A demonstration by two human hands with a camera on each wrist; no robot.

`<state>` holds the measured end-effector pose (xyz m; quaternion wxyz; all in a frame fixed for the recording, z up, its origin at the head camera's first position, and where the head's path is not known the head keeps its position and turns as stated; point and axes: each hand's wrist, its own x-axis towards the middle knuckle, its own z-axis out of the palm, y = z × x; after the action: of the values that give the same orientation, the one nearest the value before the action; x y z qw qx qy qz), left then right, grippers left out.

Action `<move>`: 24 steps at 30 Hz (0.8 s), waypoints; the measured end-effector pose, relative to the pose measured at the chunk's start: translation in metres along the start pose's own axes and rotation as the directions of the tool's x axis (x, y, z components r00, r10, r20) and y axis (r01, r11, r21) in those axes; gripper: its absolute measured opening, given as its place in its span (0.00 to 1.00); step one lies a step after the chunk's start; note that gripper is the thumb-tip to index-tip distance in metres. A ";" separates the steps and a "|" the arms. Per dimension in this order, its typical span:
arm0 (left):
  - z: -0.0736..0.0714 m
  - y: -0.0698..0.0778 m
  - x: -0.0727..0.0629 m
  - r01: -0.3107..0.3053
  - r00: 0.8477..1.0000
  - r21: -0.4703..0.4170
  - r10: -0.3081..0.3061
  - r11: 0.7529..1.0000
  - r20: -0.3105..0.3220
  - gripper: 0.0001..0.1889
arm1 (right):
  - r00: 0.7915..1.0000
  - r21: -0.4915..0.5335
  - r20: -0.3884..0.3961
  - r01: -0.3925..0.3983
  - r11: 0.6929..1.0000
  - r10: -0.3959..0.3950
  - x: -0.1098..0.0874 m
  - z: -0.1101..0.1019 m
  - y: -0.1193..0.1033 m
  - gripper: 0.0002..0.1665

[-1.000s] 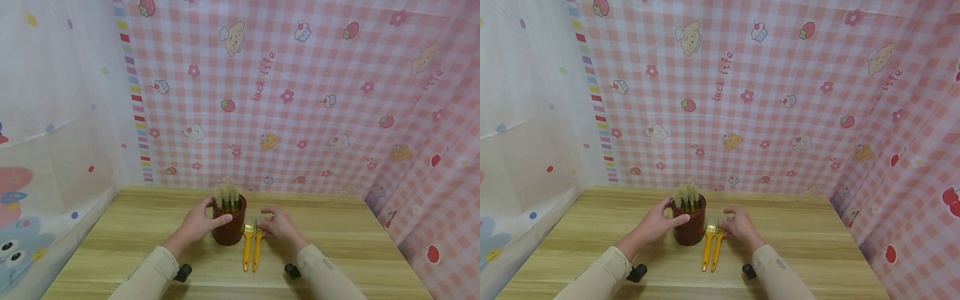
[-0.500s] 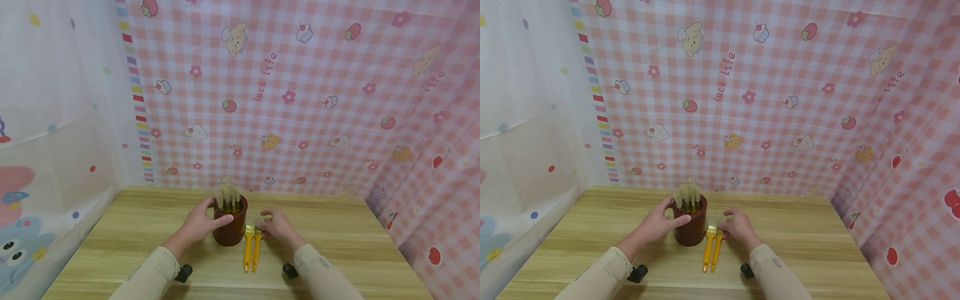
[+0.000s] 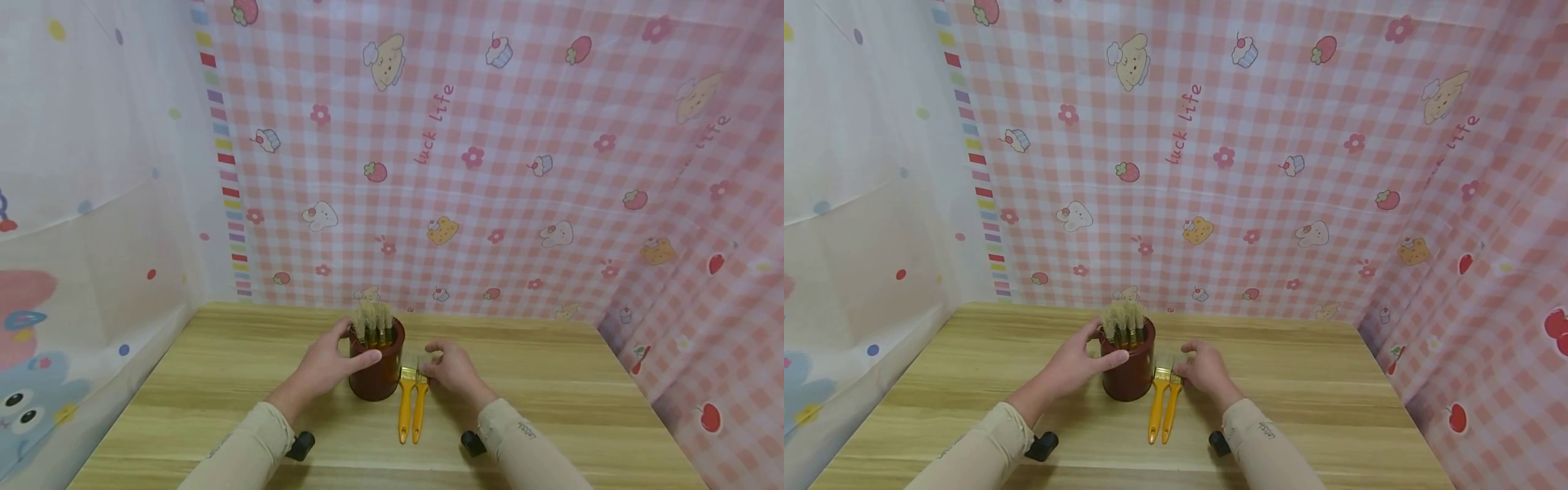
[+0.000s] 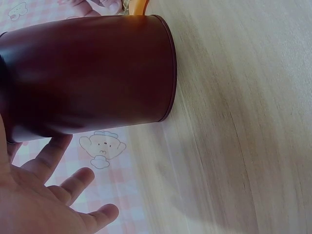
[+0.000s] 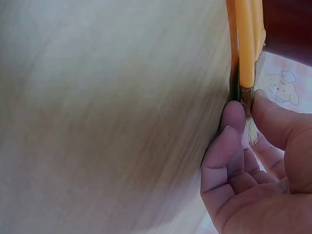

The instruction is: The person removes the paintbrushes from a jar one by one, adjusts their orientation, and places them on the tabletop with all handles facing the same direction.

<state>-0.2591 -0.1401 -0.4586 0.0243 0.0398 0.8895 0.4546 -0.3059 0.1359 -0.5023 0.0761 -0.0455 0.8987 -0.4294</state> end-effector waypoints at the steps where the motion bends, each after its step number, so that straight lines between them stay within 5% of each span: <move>1: 0.000 0.000 0.000 0.001 1.000 -0.002 -0.001 1.000 0.001 0.58 | 1.000 -0.001 -0.002 -0.003 1.000 0.003 0.000 0.000 0.000 0.24; 18: -0.002 0.001 0.000 -0.010 1.000 -0.007 0.010 1.000 0.002 0.57 | 0.999 -0.045 -0.033 0.023 0.999 -0.025 0.000 0.002 0.004 0.24; 24: -0.001 0.001 0.000 -0.009 1.000 -0.009 0.009 1.000 0.003 0.58 | 0.998 -0.072 -0.052 0.032 0.997 -0.036 0.000 0.003 0.006 0.33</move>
<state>-0.2591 -0.1410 -0.4573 0.0239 0.0447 0.8872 0.4586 -0.3056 0.1376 -0.5091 0.0433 -0.0519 0.9142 -0.3997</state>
